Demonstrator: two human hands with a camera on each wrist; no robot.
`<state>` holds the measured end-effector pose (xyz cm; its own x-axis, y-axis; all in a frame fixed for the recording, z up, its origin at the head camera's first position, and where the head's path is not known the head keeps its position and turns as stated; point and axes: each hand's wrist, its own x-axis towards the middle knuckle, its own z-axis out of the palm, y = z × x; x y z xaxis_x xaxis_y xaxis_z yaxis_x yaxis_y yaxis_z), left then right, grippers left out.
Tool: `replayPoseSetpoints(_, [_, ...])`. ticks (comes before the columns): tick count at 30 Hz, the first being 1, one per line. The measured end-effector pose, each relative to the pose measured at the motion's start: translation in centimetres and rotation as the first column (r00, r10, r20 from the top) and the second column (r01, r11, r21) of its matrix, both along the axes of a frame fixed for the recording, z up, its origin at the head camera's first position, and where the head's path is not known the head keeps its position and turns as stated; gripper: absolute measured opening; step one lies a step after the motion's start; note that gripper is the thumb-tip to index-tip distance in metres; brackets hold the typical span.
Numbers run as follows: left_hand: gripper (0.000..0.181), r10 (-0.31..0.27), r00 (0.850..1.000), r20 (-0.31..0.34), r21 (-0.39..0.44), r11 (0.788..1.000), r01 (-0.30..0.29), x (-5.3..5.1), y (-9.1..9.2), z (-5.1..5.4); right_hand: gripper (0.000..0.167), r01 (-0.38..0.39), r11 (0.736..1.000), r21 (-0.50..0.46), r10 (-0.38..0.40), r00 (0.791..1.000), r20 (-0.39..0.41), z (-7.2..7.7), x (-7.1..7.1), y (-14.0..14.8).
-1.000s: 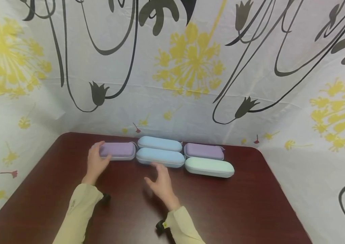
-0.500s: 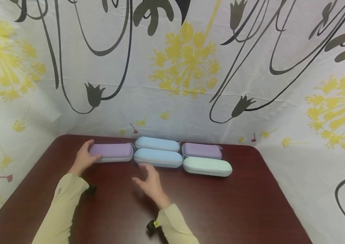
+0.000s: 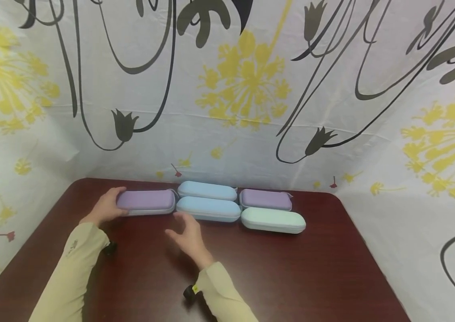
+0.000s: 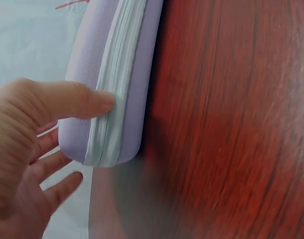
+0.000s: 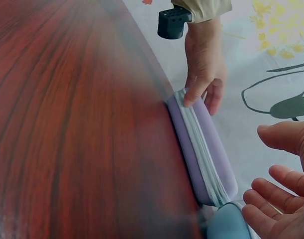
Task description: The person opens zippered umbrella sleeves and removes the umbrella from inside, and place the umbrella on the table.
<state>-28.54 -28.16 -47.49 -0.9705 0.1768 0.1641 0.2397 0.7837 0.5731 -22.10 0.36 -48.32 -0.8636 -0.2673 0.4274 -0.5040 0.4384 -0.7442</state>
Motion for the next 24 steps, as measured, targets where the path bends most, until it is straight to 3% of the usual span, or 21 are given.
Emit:
replayPoseSetpoints(8, [0.074,-0.03,0.999,0.036,-0.045,0.998,0.032,0.1,-0.4,0.6,0.039,0.014,0.998,-0.055,-0.013,0.999,0.033,-0.6,-0.5,0.2])
replayPoseSetpoints(14, [0.064,-0.058,0.998,0.0,-0.081,0.995,0.058,0.8,-0.8,0.7,0.039,0.004,0.998,-0.066,0.0,0.998,0.06,-0.4,-0.2,0.2])
replayPoseSetpoints(24, [0.065,-0.091,0.992,-0.083,-0.07,0.994,0.085,4.1,-0.9,-0.1,0.04,-0.014,0.999,-0.042,0.015,0.999,0.032,-0.8,0.8,0.9])
